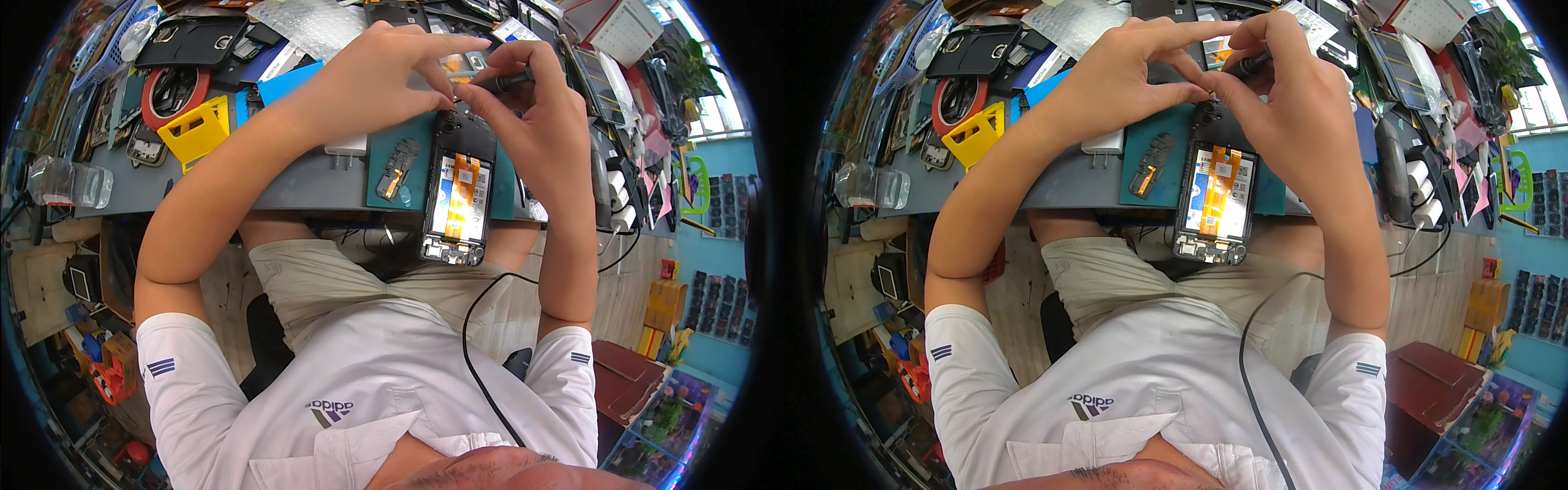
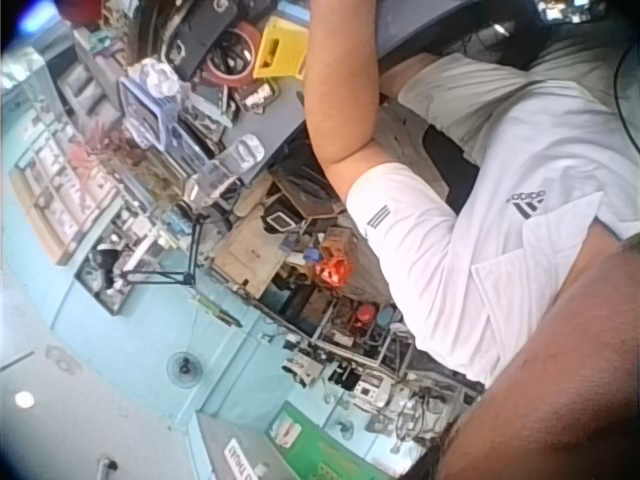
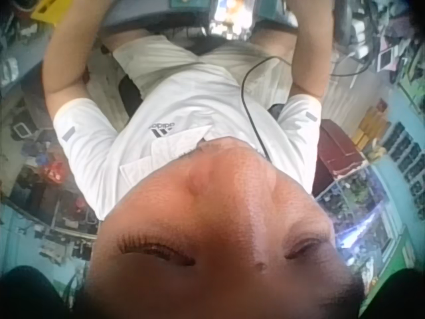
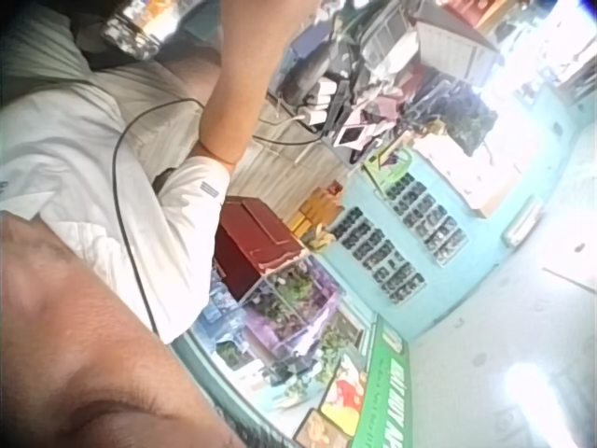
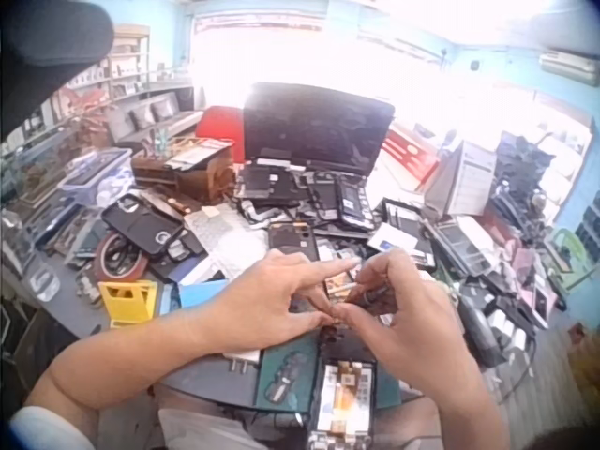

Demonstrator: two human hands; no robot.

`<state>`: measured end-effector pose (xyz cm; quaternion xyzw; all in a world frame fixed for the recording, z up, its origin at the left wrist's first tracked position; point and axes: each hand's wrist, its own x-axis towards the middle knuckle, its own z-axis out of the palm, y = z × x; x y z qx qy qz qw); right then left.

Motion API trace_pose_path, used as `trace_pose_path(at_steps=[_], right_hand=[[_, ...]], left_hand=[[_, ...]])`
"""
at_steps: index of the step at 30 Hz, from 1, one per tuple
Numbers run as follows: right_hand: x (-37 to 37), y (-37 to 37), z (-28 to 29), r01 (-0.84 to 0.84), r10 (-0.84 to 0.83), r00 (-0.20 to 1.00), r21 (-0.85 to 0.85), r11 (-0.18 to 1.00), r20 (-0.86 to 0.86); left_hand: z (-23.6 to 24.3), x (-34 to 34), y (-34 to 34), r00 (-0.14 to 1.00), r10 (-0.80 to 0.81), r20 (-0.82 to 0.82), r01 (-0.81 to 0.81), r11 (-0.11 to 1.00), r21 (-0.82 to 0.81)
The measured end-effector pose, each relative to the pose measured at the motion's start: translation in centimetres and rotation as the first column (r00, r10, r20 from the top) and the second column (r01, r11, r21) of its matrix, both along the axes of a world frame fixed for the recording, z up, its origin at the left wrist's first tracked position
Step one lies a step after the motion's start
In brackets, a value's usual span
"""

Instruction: The person uses a screwdriver to remove screws from the back of a disassembled smartphone. They then pick up the phone's back cover, align it with the device, and press it into place to close the unit.

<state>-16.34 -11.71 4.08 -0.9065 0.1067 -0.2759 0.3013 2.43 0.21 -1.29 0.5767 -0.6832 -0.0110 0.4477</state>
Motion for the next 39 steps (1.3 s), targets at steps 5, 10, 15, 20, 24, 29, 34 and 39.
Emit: trace_pose_path(at_steps=[5, 10, 15, 20, 24, 29, 34, 39], right_hand=[[0.2, -1.1, -1.0, -0.033, 0.037, 0.998, -0.089, 0.995, 0.046], [0.4, -1.1, -1.0, -0.041, 0.044, 0.999, -0.074, 0.996, 0.032], [0.6, -1.2, -1.0, -0.066, 0.067, 0.998, -0.062, 0.996, 0.012], [0.8, -0.8, 0.1, -0.170, 0.168, 0.983, -0.022, 0.985, -0.073], [1.3, -0.7, 0.9, -0.207, 0.194, 0.973, -0.110, 0.972, -0.124], [1.5, -0.6, 2.4, -0.290, 0.244, 0.947, -0.234, 0.928, -0.207], [2.3, -0.1, 2.5, -0.070, -0.069, 0.950, -0.420, 0.905, -0.306], [2.7, -0.2, 2.0, -0.249, 0.249, 0.967, -0.352, 0.902, -0.045]], left_hand=[[0.4, -0.2, 0.7, 0.994, 0.040, 0.104, -0.045, 0.998, 0.038], [1.0, -0.4, 1.4, 0.991, 0.023, 0.129, -0.033, 0.997, 0.074], [1.2, -0.5, 1.6, 0.993, 0.004, 0.119, -0.016, 0.995, 0.101], [0.9, 0.0, 1.4, 0.981, 0.013, 0.195, -0.011, 1.000, -0.012], [2.5, 0.7, 1.5, 0.989, 0.076, 0.131, -0.087, 0.993, 0.080], [2.4, 2.9, 1.3, 0.957, 0.256, 0.136, -0.265, 0.963, 0.049], [1.5, 3.7, 1.1, 0.950, 0.230, 0.212, -0.249, 0.966, 0.065], [1.0, 3.1, 0.8, 0.945, 0.236, 0.228, -0.260, 0.962, 0.083]])
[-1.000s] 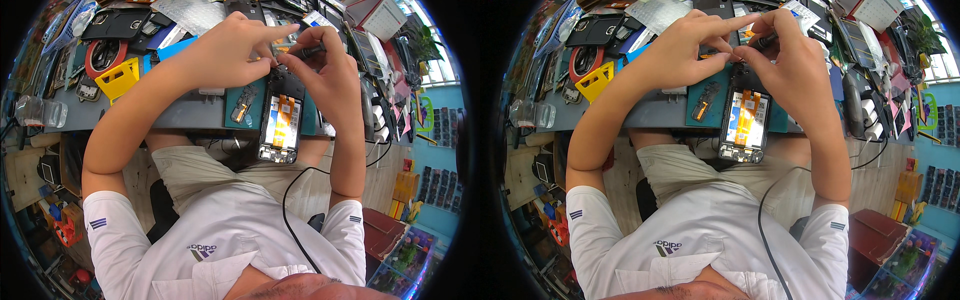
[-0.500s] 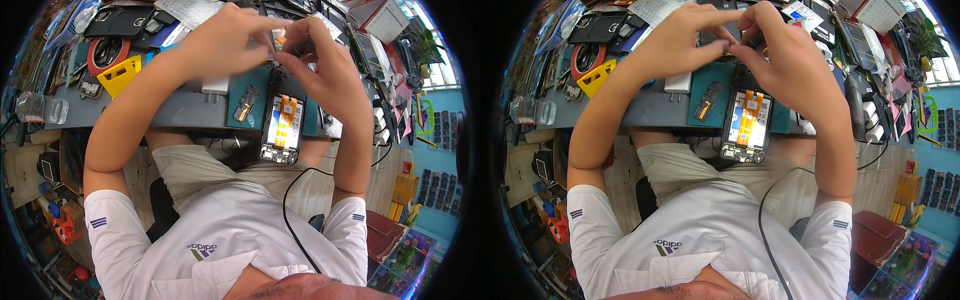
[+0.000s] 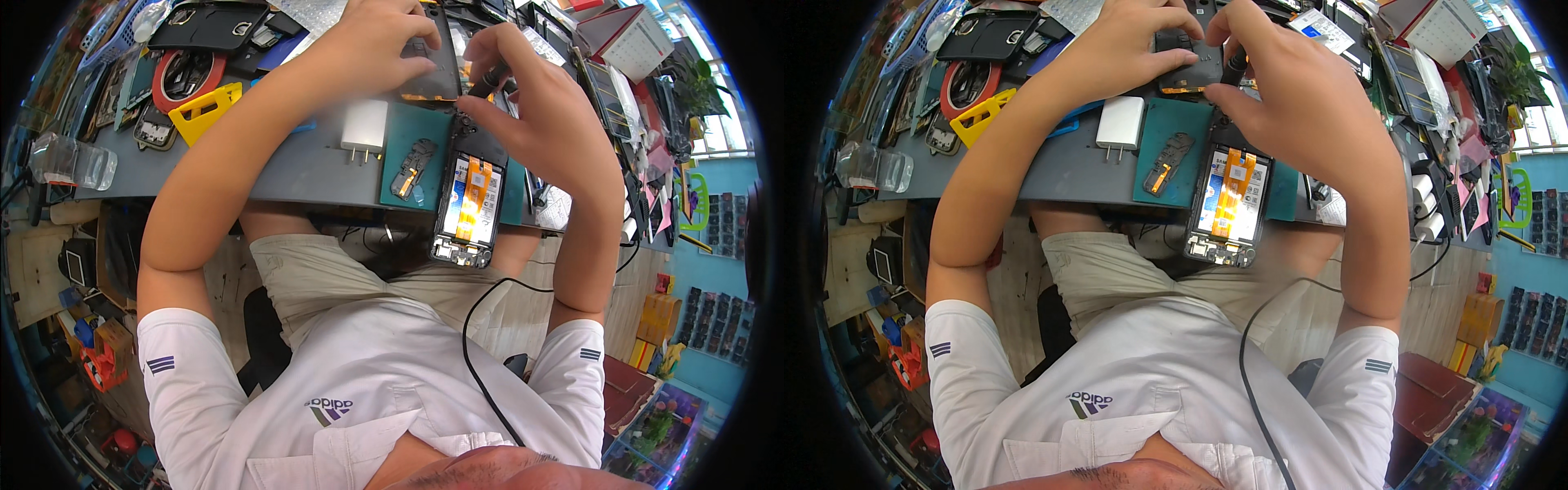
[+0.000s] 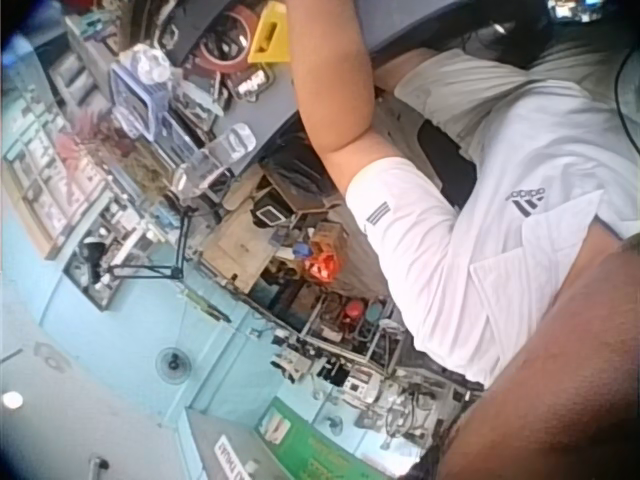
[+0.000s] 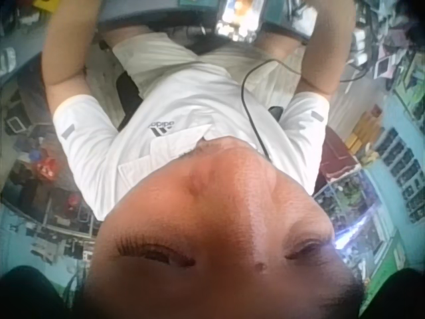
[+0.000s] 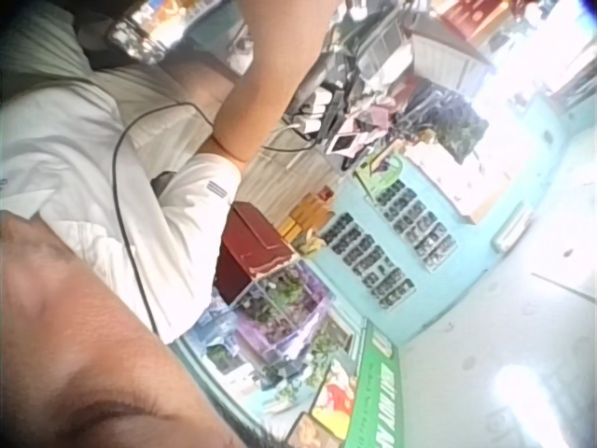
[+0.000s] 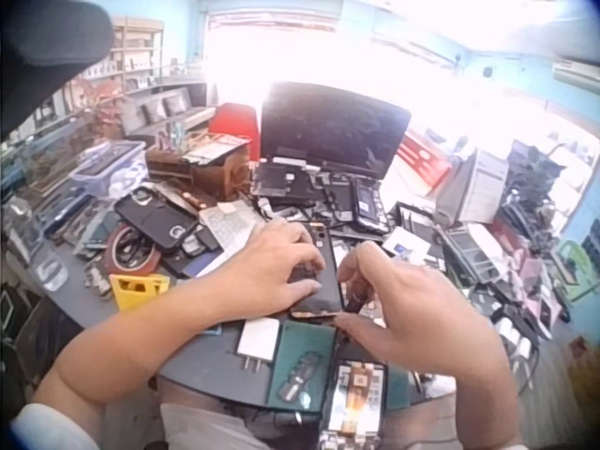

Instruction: The person uses a screwdriver to remove screws from the back of a disassembled smartphone. They then pick up the phone's back cover, align it with the device, and press it into place to close the unit.

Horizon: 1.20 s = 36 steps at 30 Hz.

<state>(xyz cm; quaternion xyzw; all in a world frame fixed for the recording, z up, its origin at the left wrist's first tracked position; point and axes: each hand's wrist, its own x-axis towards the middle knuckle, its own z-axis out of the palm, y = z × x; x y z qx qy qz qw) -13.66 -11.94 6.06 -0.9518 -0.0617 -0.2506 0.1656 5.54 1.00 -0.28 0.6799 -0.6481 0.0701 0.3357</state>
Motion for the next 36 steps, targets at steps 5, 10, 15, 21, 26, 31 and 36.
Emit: trace_pose_path(at_steps=[5, 10, 15, 21, 26, 31, 36], right_hand=[[-0.3, 0.4, 0.1, 0.322, -0.351, 0.922, -0.180, 0.929, -0.166], [0.0, -0.3, -0.7, -0.005, 0.005, 1.000, 0.082, 0.997, 0.003], [-0.1, 0.2, 0.4, 0.261, -0.289, 0.948, -0.191, 0.946, -0.137], [0.0, 0.3, -0.3, 0.271, -0.280, 0.952, -0.081, 0.959, -0.123], [-0.4, -0.4, 0.0, 0.169, -0.177, 0.980, -0.085, 0.982, -0.093], [-0.3, 0.4, -0.1, 0.436, -0.449, 0.862, -0.105, 0.894, -0.235], [-0.5, -0.4, -0.7, 0.097, -0.092, 0.995, 0.116, 0.989, -0.049]], left_hand=[[0.0, -0.3, -0.8, 0.994, -0.029, 0.103, 0.032, 0.999, -0.028], [-0.8, -1.0, -1.7, 0.994, -0.010, 0.109, 0.008, 1.000, 0.021], [-2.0, -0.6, -2.0, 0.991, 0.002, 0.131, -0.005, 1.000, 0.021], [-2.4, -0.6, -2.2, 0.990, 0.018, 0.137, -0.015, 1.000, -0.017], [-1.5, -0.5, -1.9, 1.000, 0.007, 0.026, -0.005, 0.998, -0.059], [0.8, -1.0, -0.7, 0.980, 0.003, -0.198, -0.002, 1.000, 0.006], [1.0, -1.1, -0.8, 0.943, -0.018, -0.332, 0.014, 1.000, -0.015]])
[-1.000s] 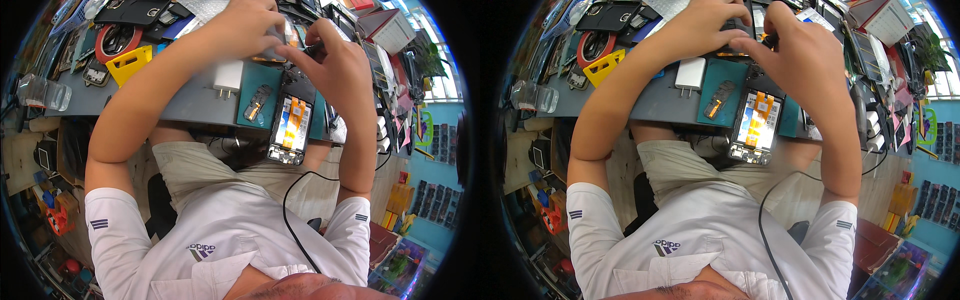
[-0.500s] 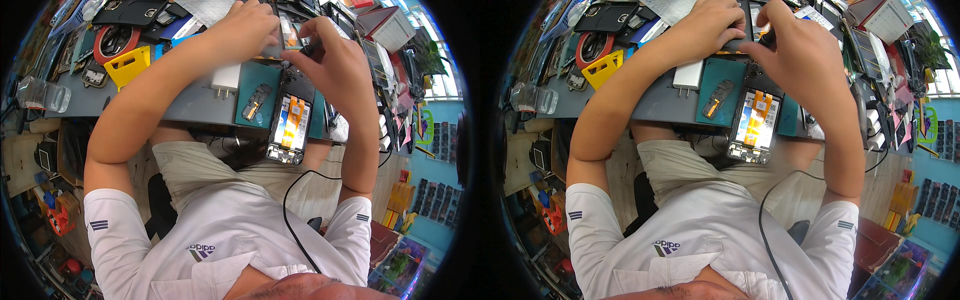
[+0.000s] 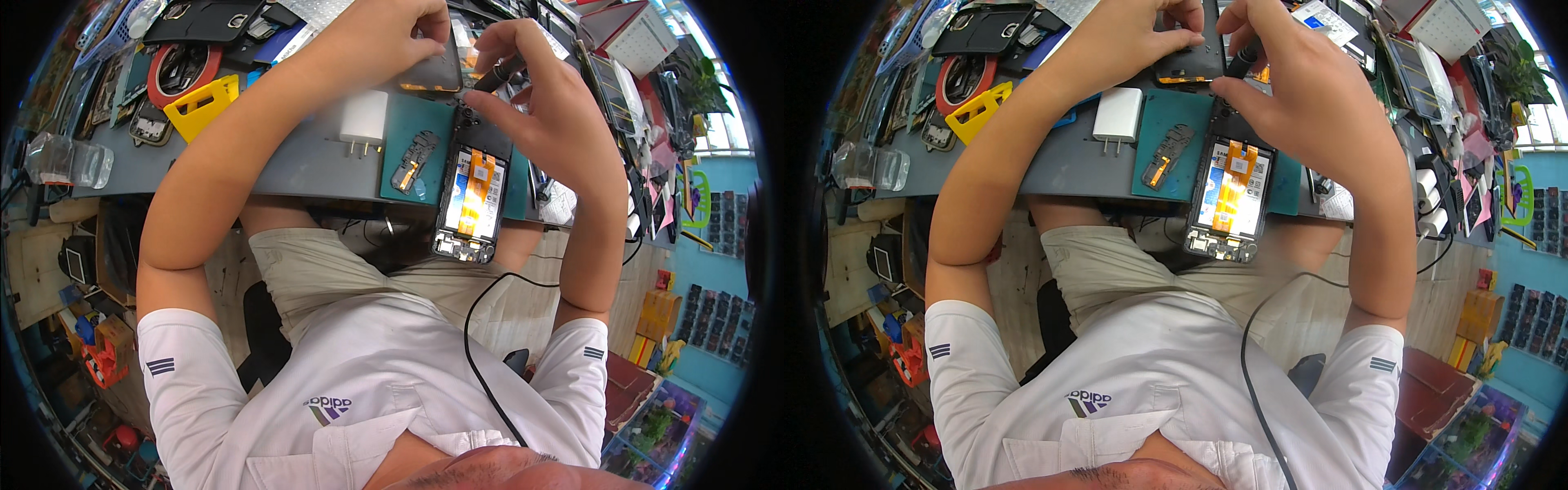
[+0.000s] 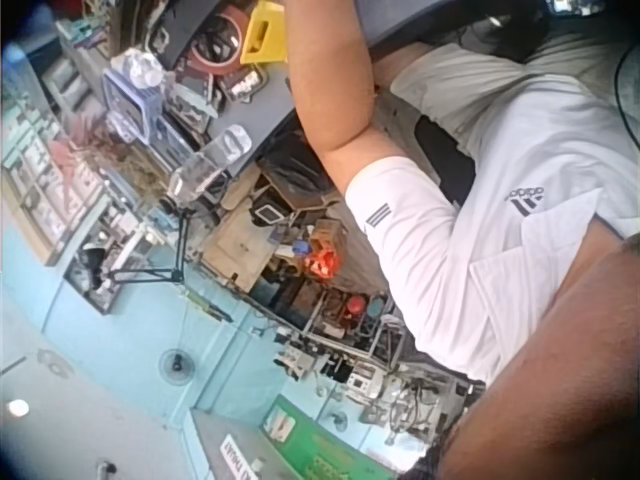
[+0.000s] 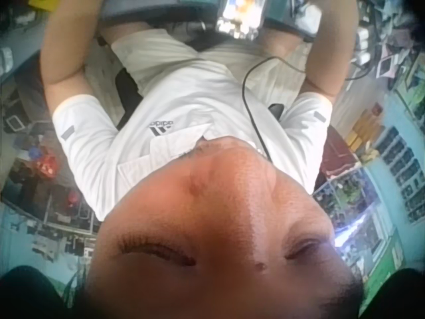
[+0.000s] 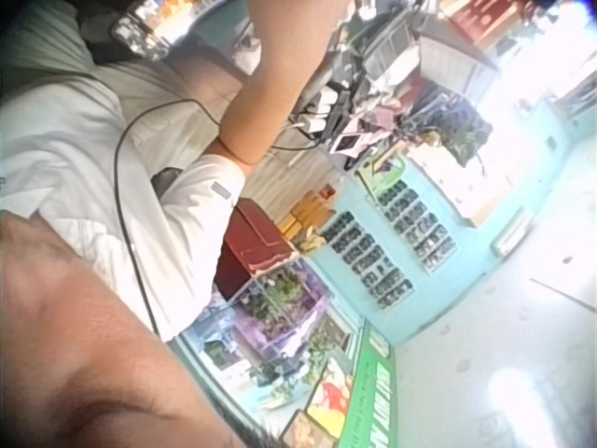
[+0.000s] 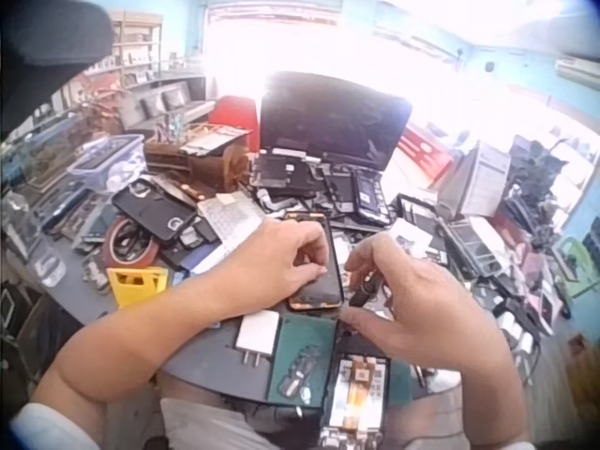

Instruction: The person uses a screwdriver to remove screws from the back of a disassembled smartphone. They then pick up the phone's back cover, align it with the device, and press it into place to close the unit.

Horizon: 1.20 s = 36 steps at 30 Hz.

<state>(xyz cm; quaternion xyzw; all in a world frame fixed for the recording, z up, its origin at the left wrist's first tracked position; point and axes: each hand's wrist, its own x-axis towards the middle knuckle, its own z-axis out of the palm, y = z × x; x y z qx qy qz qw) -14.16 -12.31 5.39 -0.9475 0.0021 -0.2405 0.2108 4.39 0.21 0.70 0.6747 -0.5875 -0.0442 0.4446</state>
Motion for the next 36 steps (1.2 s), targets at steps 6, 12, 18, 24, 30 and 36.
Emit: trace_pose_path(at_steps=[6, 12, 18, 24, 30, 36], right_hand=[[-0.2, 0.3, 0.4, 0.245, -0.279, 0.954, -0.256, 0.935, -0.107], [0.1, 0.5, 0.1, 0.074, -0.079, 0.996, -0.118, 0.990, -0.035], [0.2, 0.4, -0.2, 0.081, -0.084, 0.996, -0.104, 0.991, -0.032], [0.0, 0.1, -0.8, 0.239, -0.272, 0.957, -0.254, 0.937, -0.103], [-0.1, 0.5, -0.6, 0.032, -0.032, 0.999, -0.012, 0.999, -0.015], [0.0, 1.1, 0.1, 0.191, -0.222, 0.968, -0.234, 0.953, -0.115]], left_hand=[[0.0, -0.1, 0.0, 0.999, -0.016, 0.032, 0.017, 0.999, -0.037], [-0.2, -0.1, 0.2, 0.974, -0.012, 0.226, 0.033, 0.996, -0.088], [-0.6, 0.3, -0.1, 0.983, -0.016, 0.185, 0.024, 0.999, -0.045], [-0.8, 0.4, 0.1, 0.960, -0.010, 0.279, 0.035, 0.996, -0.084], [0.1, 0.7, 0.2, 0.987, -0.022, 0.160, 0.031, 0.998, -0.052], [1.5, 1.2, 0.7, 0.997, 0.076, -0.023, -0.079, 0.982, -0.170]])
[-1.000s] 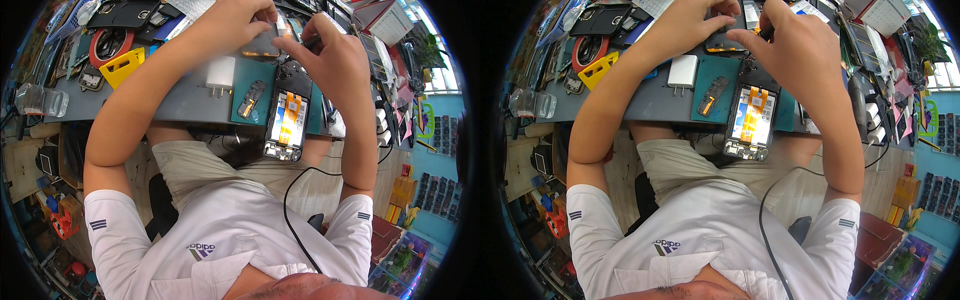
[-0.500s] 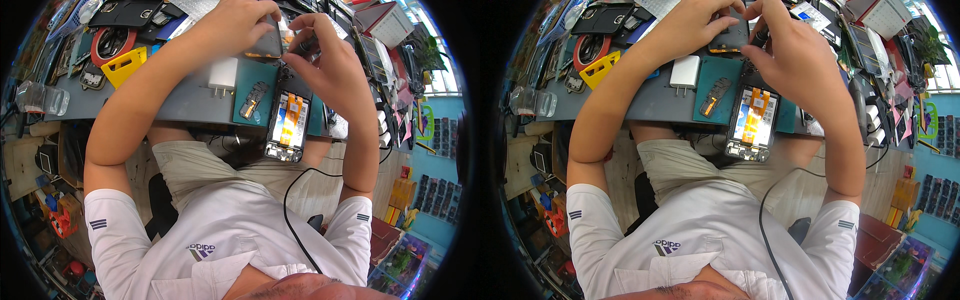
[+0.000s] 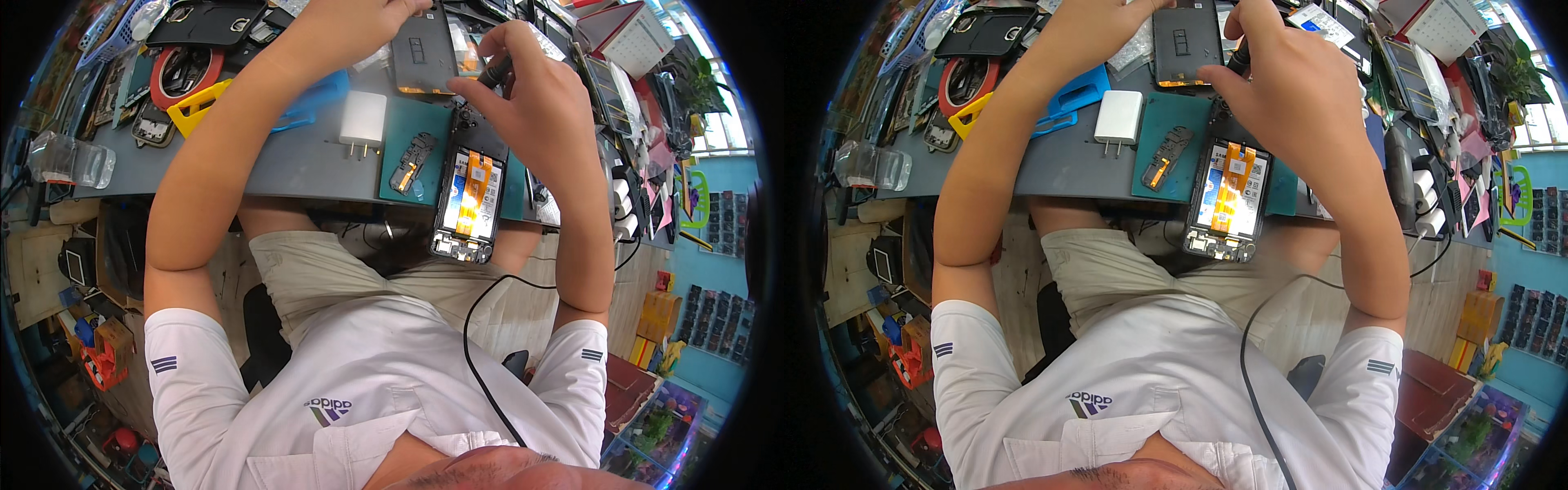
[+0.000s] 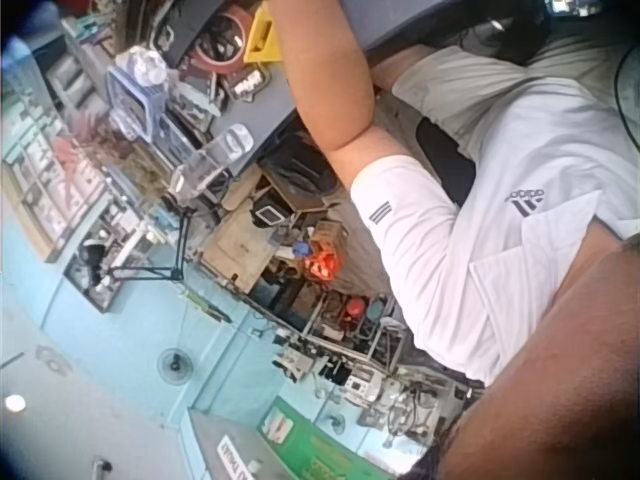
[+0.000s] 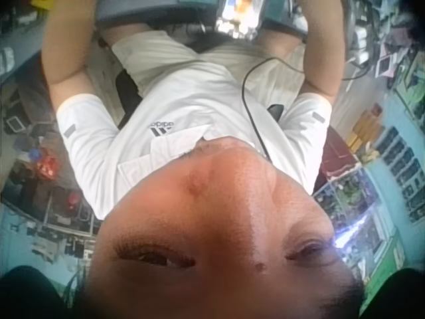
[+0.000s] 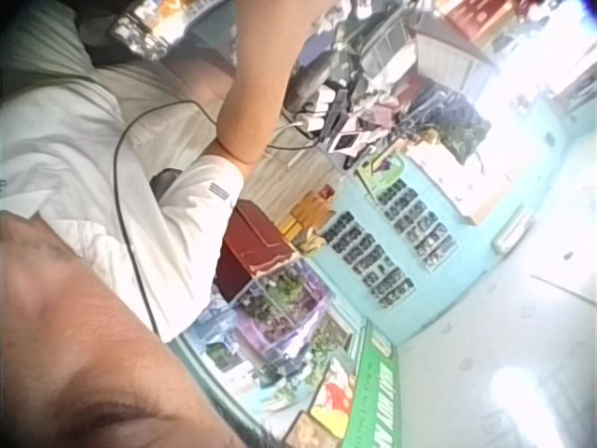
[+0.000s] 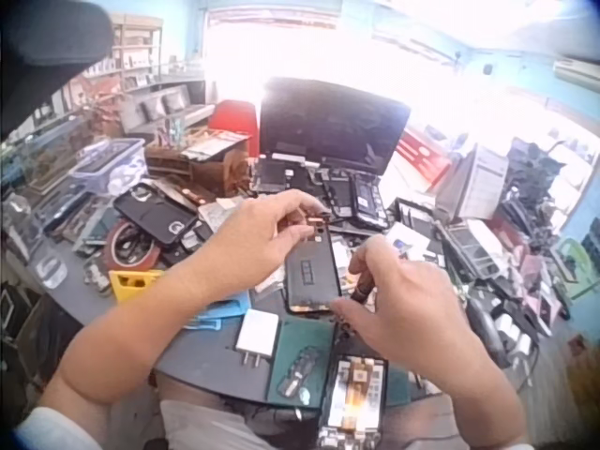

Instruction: The person uses a screwdriver to remove screws from the back of a disassembled smartphone. They then pick up the phone's back cover, align it with the device, and press it into place to close the unit.

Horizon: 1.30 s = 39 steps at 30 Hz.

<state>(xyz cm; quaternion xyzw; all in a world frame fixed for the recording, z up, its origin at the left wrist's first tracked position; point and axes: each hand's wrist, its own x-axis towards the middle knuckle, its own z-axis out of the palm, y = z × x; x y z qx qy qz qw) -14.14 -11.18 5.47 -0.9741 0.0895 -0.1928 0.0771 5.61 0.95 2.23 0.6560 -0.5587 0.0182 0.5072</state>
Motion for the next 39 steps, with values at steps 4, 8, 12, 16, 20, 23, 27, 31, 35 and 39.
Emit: trace_pose_path(at_steps=[4, 8, 12, 16, 20, 23, 27, 31, 35, 39], right_hand=[[-0.1, 0.2, -0.4, -0.098, 0.079, 0.992, 0.231, 0.968, 0.094], [-1.8, 0.3, -0.4, -0.195, 0.137, 0.971, 0.322, 0.927, 0.194], [-2.9, 1.6, -0.5, -0.382, 0.369, 0.919, 0.087, 0.920, 0.140], [-2.6, 2.2, -2.4, -0.438, 0.437, 0.898, 0.017, 0.899, 0.041], [-2.0, 1.7, -2.4, -0.474, 0.474, 0.880, -0.005, 0.880, -0.034], [-1.9, 1.5, -2.0, -0.488, 0.483, 0.871, -0.031, 0.872, -0.091], [-1.6, 1.4, -1.5, -0.501, 0.492, 0.863, -0.068, 0.863, -0.117], [-0.5, 1.0, 0.4, -0.613, 0.578, 0.775, -0.083, 0.785, -0.255], [-0.1, 0.2, 0.3, -0.672, 0.639, 0.720, -0.045, 0.739, -0.271], [0.7, -0.4, 1.1, -0.715, 0.672, 0.659, -0.006, 0.699, -0.338]], left_hand=[[0.5, -0.1, 0.4, 0.999, 0.016, -0.032, -0.015, 1.000, 0.025], [0.2, -0.2, 0.0, 1.000, 0.015, -0.013, -0.015, 1.000, -0.004], [-0.6, 0.2, -0.1, 0.980, 0.040, 0.197, -0.019, 0.994, -0.108], [-1.3, 0.6, -0.5, 0.961, 0.043, 0.272, -0.008, 0.992, -0.130], [-1.8, 0.8, -0.6, 0.952, 0.036, 0.305, 0.007, 0.991, -0.137], [-1.9, 0.5, -0.7, 0.948, 0.031, 0.317, 0.006, 0.993, -0.114], [-1.6, -0.1, -0.5, 0.956, 0.014, 0.294, 0.009, 0.997, -0.077], [-1.0, -0.7, 0.0, 0.965, 0.055, 0.257, -0.062, 0.998, 0.020], [-1.3, -0.8, -0.2, 0.979, 0.078, 0.191, -0.094, 0.992, 0.081], [-1.5, -0.8, -0.7, 0.978, 0.061, 0.199, -0.073, 0.996, 0.053]])
